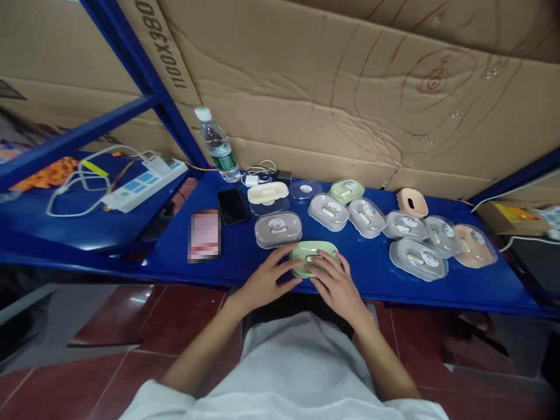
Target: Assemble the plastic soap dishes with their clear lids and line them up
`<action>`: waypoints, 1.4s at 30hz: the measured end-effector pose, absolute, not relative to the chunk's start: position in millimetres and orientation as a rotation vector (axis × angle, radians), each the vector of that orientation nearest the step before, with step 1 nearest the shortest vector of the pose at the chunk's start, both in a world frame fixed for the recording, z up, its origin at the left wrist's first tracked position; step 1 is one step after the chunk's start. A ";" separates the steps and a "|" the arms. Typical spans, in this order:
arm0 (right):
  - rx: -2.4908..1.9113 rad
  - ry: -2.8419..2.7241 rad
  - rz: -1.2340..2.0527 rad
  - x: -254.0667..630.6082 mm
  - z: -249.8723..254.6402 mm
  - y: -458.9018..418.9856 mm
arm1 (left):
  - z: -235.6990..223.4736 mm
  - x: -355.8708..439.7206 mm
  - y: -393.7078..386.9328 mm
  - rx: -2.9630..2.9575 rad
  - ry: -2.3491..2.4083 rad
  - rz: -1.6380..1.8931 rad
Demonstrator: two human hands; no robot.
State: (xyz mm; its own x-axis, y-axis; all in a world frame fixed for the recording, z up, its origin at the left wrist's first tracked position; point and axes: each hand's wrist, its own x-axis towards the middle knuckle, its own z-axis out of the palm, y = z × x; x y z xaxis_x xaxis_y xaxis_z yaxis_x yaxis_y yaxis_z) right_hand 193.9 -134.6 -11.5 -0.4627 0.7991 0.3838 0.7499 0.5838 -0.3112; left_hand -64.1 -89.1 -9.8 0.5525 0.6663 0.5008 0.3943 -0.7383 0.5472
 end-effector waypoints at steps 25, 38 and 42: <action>-1.288 -2.106 -0.042 192.1 -19.6 -135.3 | 25.3 -128.3 78.9 2.828 1.437 0.211; -1.297 -2.109 -0.036 191.5 -18.9 -135.4 | 25.5 -127.6 76.8 2.681 1.433 0.696; -1.316 -2.107 0.000 190.8 -17.1 -135.9 | 43.9 -126.3 68.9 2.555 1.454 0.851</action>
